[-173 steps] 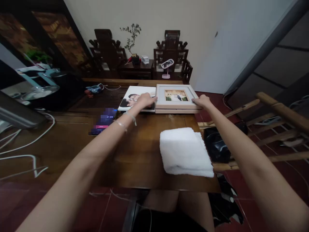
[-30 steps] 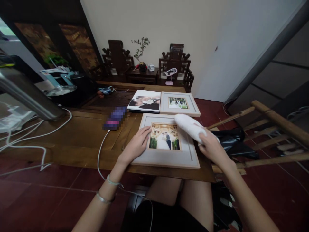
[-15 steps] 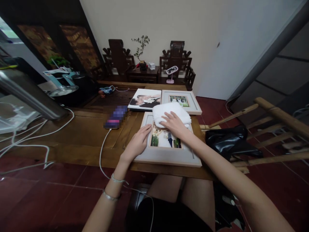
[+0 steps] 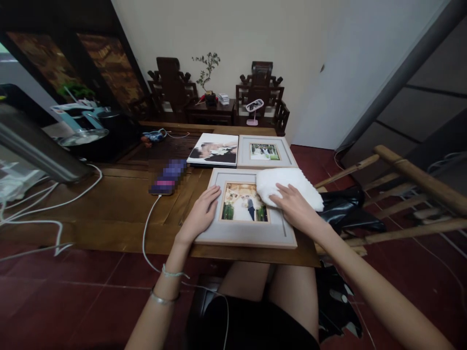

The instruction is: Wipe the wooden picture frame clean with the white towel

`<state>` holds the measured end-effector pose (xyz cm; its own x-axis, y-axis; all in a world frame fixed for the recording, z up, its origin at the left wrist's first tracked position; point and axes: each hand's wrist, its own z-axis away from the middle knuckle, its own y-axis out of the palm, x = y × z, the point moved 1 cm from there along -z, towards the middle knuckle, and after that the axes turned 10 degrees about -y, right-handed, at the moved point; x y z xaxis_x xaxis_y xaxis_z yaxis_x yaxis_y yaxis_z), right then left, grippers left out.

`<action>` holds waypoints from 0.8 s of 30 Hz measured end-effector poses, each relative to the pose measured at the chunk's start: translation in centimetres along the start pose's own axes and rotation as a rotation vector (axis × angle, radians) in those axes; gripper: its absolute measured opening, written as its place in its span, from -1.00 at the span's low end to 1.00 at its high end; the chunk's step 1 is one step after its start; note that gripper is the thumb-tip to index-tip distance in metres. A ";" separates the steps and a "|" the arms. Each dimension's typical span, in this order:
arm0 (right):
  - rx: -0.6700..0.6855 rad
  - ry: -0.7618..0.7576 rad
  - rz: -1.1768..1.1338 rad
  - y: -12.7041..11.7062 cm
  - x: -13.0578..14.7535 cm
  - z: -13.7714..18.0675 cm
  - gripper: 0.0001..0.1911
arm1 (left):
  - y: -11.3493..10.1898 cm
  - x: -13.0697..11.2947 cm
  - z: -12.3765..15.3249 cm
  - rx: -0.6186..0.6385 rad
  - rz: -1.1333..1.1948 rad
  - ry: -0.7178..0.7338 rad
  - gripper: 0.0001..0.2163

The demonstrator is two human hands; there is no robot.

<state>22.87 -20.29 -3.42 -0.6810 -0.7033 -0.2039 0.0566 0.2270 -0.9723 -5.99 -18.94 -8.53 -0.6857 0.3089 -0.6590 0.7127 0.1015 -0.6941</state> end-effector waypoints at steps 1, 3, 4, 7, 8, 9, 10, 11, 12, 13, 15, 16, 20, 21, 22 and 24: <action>0.004 -0.006 -0.019 -0.2 0.9 0.7 -0.42 | 0.0 0.0 0.0 0.002 -0.005 -0.002 -0.62; 0.014 -0.018 -0.071 -1.0 2.6 2.3 -0.42 | 0.0 0.1 0.1 0.011 -0.018 -0.013 -0.62; 0.017 -0.027 -0.104 -1.4 3.4 3.1 -0.40 | 0.0 0.1 0.2 0.018 -0.028 -0.018 -0.61; 0.032 -0.053 -0.200 -2.6 5.2 5.2 -0.34 | 0.0 0.0 0.2 0.038 -0.047 -0.023 -0.59; 0.033 -0.058 -0.222 -2.9 5.6 5.7 -0.32 | 0.0 0.0 0.2 0.040 -0.049 -0.020 -0.59; 0.026 -0.059 -0.235 -3.1 5.9 6.0 -0.31 | 0.0 0.0 0.2 0.039 -0.050 -0.017 -0.59; 0.018 -0.054 -0.241 -3.1 6.0 6.2 -0.31 | 0.0 0.0 0.2 0.036 -0.051 -0.013 -0.60; 0.011 -0.045 -0.240 -3.2 5.9 6.1 -0.32 | 0.0 0.0 0.1 0.031 -0.056 -0.008 -0.60; 0.004 -0.028 -0.234 -3.1 5.6 5.9 -0.33 | 0.0 0.0 0.1 0.025 -0.064 0.000 -0.61; 0.006 -0.009 -0.224 -3.1 5.2 5.6 -0.35 | 0.0 0.1 0.0 0.019 -0.077 0.011 -0.62; 0.023 0.035 -0.199 -2.9 3.9 4.4 -0.40 | 0.0 0.1 -0.2 0.013 -0.112 0.039 -0.63; 0.029 0.057 -0.183 -2.7 3.1 3.6 -0.44 | 0.0 0.1 -0.2 0.013 -0.129 0.053 -0.63; -0.012 0.121 -0.113 -1.6 -0.2 -0.1 -0.52 | 0.0 0.4 -0.3 0.023 -0.158 0.084 -0.63; -0.036 0.131 -0.100 -1.2 -0.9 -0.8 -0.52 | 0.0 0.4 -0.3 0.028 -0.158 0.086 -0.63; -0.058 0.136 -0.091 -0.7 -1.4 -1.4 -0.51 | 0.0 0.4 -0.2 0.032 -0.157 0.086 -0.62; -0.090 0.135 -0.074 0.2 -2.0 -2.1 -0.50 | 0.1 0.4 -0.1 0.037 -0.153 0.075 -0.61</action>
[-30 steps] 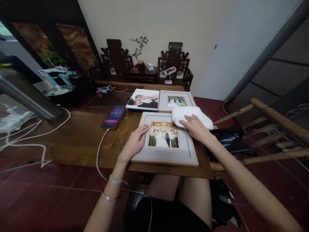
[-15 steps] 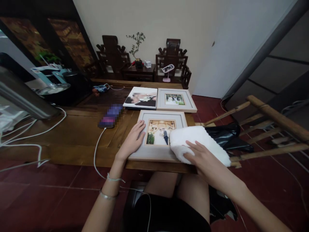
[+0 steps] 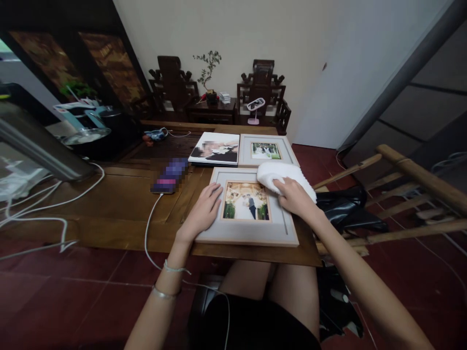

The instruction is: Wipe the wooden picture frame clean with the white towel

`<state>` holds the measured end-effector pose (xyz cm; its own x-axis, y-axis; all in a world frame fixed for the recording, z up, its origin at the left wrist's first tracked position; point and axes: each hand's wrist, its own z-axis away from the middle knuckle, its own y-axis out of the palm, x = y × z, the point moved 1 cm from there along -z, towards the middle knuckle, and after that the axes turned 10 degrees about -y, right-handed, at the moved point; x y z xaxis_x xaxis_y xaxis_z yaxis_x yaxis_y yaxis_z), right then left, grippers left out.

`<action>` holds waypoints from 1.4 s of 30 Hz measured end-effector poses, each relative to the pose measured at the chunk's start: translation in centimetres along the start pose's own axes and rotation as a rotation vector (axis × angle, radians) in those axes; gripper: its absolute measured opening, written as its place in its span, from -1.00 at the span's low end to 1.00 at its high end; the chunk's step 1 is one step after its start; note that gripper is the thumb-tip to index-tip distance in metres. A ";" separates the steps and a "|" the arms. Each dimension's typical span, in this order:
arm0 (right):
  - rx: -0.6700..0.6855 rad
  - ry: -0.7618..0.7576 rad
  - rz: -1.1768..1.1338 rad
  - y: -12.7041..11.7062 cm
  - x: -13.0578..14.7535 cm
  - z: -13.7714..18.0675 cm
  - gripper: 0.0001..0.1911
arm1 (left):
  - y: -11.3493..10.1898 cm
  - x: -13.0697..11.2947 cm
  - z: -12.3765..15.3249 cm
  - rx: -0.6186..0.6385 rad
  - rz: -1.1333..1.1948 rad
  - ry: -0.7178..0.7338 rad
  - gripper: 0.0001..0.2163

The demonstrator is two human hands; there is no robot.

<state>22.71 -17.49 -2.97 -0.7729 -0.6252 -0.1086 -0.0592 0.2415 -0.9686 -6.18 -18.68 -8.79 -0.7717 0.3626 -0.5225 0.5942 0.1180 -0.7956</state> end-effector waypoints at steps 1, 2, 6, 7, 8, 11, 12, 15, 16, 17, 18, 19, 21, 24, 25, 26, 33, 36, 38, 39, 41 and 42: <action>-0.005 -0.008 0.006 0.4 0.0 0.1 -0.49 | 0.0 -0.1 0.0 -0.002 0.004 -0.010 -0.61; -0.003 -0.020 0.009 0.6 0.2 0.4 -0.48 | 0.0 -0.1 0.1 -0.006 0.008 -0.023 -0.61; 0.018 -0.081 -0.037 0.3 2.6 3.5 -0.47 | 0.0 -0.4 0.1 -0.021 0.014 -0.069 -0.62; 0.021 -0.091 -0.061 0.0 3.4 4.5 -0.47 | 0.0 -0.4 0.1 -0.023 0.009 -0.073 -0.62; 0.025 -0.101 -0.087 -0.4 4.1 5.4 -0.46 | 0.0 -0.5 0.0 -0.026 0.004 -0.073 -0.63; 0.043 -0.125 -0.159 -1.2 5.7 7.4 -0.43 | 0.0 -0.6 -0.4 -0.047 -0.012 -0.075 -0.64; 0.044 -0.129 -0.176 -1.4 5.9 7.7 -0.42 | 0.0 -0.6 -0.6 -0.055 -0.021 -0.083 -0.65; 0.034 -0.119 -0.205 -1.5 5.9 7.9 -0.41 | 0.0 -0.6 -1.1 -0.067 -0.057 -0.097 -0.68; 0.032 -0.113 -0.211 -1.5 5.9 7.8 -0.41 | 0.1 -0.5 -1.3 -0.065 -0.062 -0.078 -0.69; 0.031 -0.109 -0.215 -1.5 5.8 7.7 -0.41 | 0.1 -0.5 -1.3 -0.061 -0.058 -0.048 -0.69; 0.029 -0.107 -0.218 -1.5 5.8 7.6 -0.40 | 0.1 -0.4 -1.3 -0.055 -0.046 -0.011 -0.69; 0.027 -0.108 -0.220 -1.4 5.8 7.6 -0.40 | 0.1 -0.3 -1.3 -0.045 -0.033 0.022 -0.68; 0.023 -0.105 -0.222 -1.3 5.9 7.6 -0.41 | 0.2 -0.3 -1.2 -0.015 -0.017 0.058 -0.67; 0.018 -0.090 -0.217 -1.0 5.9 7.7 -0.45 | 0.3 -0.3 -1.0 0.014 -0.020 0.028 -0.64; 0.012 -0.086 -0.210 -0.9 5.8 7.7 -0.47 | 0.3 -0.4 -1.0 0.014 -0.018 0.012 -0.63; 0.001 -0.082 -0.199 -0.8 5.5 7.6 -0.48 | 0.3 -0.4 -1.0 0.010 -0.013 -0.002 -0.62; -0.100 0.013 -0.042 -0.1 1.1 1.9 -0.48 | 0.5 -0.1 -1.3 -0.004 0.053 -0.034 -0.58; -0.093 -0.056 0.051 0.6 0.3 -1.9 -0.47 | 0.5 0.1 -1.3 0.007 0.051 -0.037 -0.57; -0.015 -0.093 0.075 1.2 0.6 -3.5 -0.48 | 0.4 0.1 -1.3 0.012 0.049 -0.042 -0.57; 0.028 -0.102 0.079 1.5 0.9 -3.9 -0.49 | 0.4 0.2 -1.3 0.011 0.050 -0.046 -0.57; 0.093 -0.108 0.081 1.7 1.9 -3.8 -0.49 | 0.4 0.2 -1.3 0.008 0.050 -0.053 -0.56; 0.112 -0.111 0.081 1.6 2.5 -3.3 -0.49 | 0.4 0.2 -1.4 0.006 0.049 -0.054 -0.56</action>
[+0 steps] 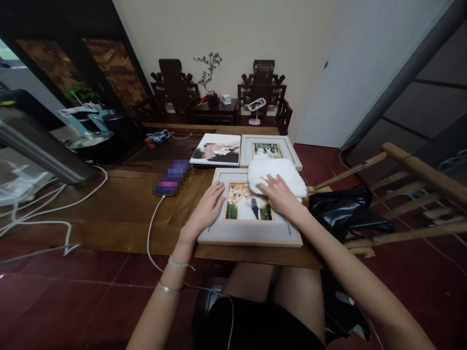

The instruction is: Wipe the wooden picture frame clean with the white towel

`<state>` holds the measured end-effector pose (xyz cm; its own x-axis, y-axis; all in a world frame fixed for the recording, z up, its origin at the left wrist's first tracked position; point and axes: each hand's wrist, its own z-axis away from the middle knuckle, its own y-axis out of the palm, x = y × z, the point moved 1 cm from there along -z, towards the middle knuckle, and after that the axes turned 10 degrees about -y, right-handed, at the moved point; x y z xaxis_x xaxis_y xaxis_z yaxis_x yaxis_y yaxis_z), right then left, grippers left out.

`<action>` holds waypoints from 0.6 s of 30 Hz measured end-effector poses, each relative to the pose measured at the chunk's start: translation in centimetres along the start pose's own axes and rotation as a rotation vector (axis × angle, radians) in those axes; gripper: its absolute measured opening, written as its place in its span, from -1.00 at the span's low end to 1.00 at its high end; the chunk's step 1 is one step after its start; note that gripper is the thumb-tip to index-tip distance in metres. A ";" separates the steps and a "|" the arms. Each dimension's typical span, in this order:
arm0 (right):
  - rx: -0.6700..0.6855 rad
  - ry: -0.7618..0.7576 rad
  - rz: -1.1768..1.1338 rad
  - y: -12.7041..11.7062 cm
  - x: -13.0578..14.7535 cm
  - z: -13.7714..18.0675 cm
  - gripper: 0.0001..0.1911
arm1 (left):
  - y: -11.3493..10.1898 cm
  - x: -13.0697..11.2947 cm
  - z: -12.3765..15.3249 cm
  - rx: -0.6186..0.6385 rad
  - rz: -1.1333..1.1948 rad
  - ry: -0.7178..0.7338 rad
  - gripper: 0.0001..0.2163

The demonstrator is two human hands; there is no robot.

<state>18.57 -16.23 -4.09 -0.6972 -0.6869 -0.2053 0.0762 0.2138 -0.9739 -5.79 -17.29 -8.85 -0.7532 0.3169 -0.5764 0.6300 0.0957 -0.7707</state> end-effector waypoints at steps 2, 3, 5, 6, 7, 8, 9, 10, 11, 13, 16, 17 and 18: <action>0.034 -0.017 -0.007 -0.5 1.5 1.4 -0.48 | 0.1 0.1 0.0 -0.004 -0.009 0.000 -0.56; 0.049 -0.027 -0.016 -0.8 2.3 2.3 -0.49 | 0.2 0.1 0.0 -0.006 -0.016 0.000 -0.55; 0.068 -0.040 -0.046 -1.9 4.0 4.2 -0.51 | 0.3 0.2 0.0 -0.011 -0.031 0.001 -0.55; 0.067 -0.048 -0.070 -2.5 4.9 5.1 -0.52 | 0.3 0.3 0.0 -0.014 -0.038 0.004 -0.55; 0.067 -0.062 -0.100 -3.2 5.6 6.0 -0.51 | 0.3 0.3 0.0 -0.017 -0.045 0.008 -0.56; 0.064 -0.081 -0.132 -3.8 6.4 6.8 -0.48 | 0.4 0.3 0.0 -0.018 -0.052 0.015 -0.56; 0.064 -0.102 -0.166 -4.4 7.0 7.5 -0.45 | 0.4 0.4 0.0 -0.019 -0.058 0.022 -0.57; 0.065 -0.124 -0.198 -5.0 7.5 8.1 -0.42 | 0.4 0.4 0.0 -0.020 -0.065 0.030 -0.57; 0.063 -0.143 -0.226 -5.4 8.0 8.5 -0.40 | 0.4 0.4 0.0 -0.018 -0.071 0.036 -0.57; 0.053 -0.160 -0.268 -5.7 8.6 8.9 -0.38 | 0.4 0.4 0.0 -0.012 -0.088 0.047 -0.56; 0.035 -0.155 -0.298 -4.8 8.6 8.4 -0.35 | 0.3 0.5 0.0 0.006 -0.125 0.059 -0.55; 0.026 -0.142 -0.299 -4.2 8.3 8.0 -0.34 | 0.3 0.5 0.0 0.014 -0.137 0.061 -0.55; 0.012 -0.122 -0.295 -3.5 7.9 7.5 -0.34 | 0.3 0.5 0.0 0.021 -0.148 0.063 -0.55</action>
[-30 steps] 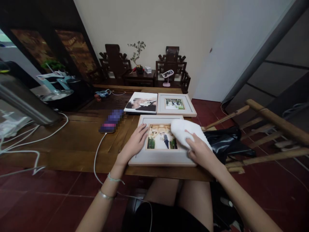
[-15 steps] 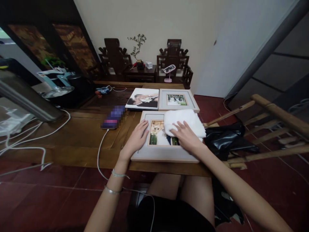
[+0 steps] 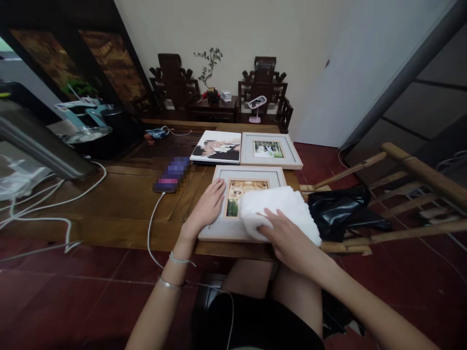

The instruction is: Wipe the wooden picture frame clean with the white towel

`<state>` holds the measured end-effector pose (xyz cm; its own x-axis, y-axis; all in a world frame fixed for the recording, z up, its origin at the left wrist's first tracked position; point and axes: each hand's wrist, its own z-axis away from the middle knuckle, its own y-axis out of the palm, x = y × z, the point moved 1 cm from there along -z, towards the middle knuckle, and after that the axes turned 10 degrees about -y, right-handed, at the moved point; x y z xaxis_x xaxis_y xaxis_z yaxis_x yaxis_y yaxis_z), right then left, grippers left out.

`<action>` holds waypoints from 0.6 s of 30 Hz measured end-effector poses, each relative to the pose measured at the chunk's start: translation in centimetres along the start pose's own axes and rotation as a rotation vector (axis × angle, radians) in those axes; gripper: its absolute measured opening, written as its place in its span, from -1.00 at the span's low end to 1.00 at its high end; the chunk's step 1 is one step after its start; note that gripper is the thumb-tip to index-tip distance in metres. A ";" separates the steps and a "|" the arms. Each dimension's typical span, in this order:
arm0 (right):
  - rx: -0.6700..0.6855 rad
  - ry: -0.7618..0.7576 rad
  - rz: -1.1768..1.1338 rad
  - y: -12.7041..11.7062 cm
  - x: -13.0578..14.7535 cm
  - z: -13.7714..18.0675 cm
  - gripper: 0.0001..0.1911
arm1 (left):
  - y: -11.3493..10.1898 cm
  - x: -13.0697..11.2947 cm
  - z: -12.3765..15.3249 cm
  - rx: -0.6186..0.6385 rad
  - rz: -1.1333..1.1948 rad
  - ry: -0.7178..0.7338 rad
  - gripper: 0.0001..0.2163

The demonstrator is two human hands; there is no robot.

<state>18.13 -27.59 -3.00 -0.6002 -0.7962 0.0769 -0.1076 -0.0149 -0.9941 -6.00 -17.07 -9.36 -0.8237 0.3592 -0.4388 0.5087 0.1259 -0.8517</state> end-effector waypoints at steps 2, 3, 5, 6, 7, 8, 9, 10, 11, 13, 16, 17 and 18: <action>-0.055 0.056 0.027 0.8 -1.9 -1.1 -0.36 | -0.1 0.0 0.0 0.016 -0.012 0.003 -0.54; -0.087 0.090 0.045 1.1 -3.1 -1.8 -0.37 | -0.1 0.0 0.0 0.024 -0.016 0.007 -0.54; -0.146 0.154 0.092 1.2 -5.6 -3.3 -0.38 | -0.2 0.0 0.0 0.038 -0.026 0.019 -0.53; -0.174 0.179 0.127 1.1 -6.8 -4.1 -0.38 | -0.2 0.0 0.0 0.041 -0.031 0.022 -0.53; -0.193 0.197 0.169 1.0 -7.9 -4.8 -0.38 | -0.2 0.0 0.0 0.042 -0.035 0.022 -0.53; -0.196 0.204 0.211 0.8 -8.9 -5.6 -0.40 | -0.3 -0.1 0.0 0.041 -0.039 0.020 -0.52; -0.177 0.200 0.249 0.7 -9.6 -6.3 -0.42 | -0.3 -0.1 0.0 0.038 -0.041 0.014 -0.52; -0.139 0.190 0.279 0.6 -10.0 -6.8 -0.45 | -0.3 -0.1 0.0 0.034 -0.042 0.007 -0.52; -0.090 0.180 0.300 0.5 -10.2 -7.3 -0.49 | -0.3 -0.1 0.0 0.031 -0.042 0.001 -0.53; -0.004 0.163 0.325 0.4 -9.7 -7.6 -0.54 | -0.2 -0.1 0.0 0.026 -0.040 -0.007 -0.53; 0.055 0.147 0.320 0.3 -7.6 -6.9 -0.58 | -0.1 -0.1 0.0 0.020 -0.036 -0.008 -0.52; 0.076 0.140 0.299 0.1 -6.8 -6.3 -0.58 | -0.1 0.0 0.0 0.018 -0.032 -0.007 -0.52; 0.103 0.133 0.272 -0.1 -5.9 -5.7 -0.58 | 0.0 0.0 0.0 0.014 -0.028 -0.007 -0.53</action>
<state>17.15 -19.42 -2.95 -0.6952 -0.6932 -0.1902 0.1480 0.1209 -0.9816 -5.99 -17.05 -9.29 -0.8392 0.3489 -0.4171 0.4821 0.1225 -0.8675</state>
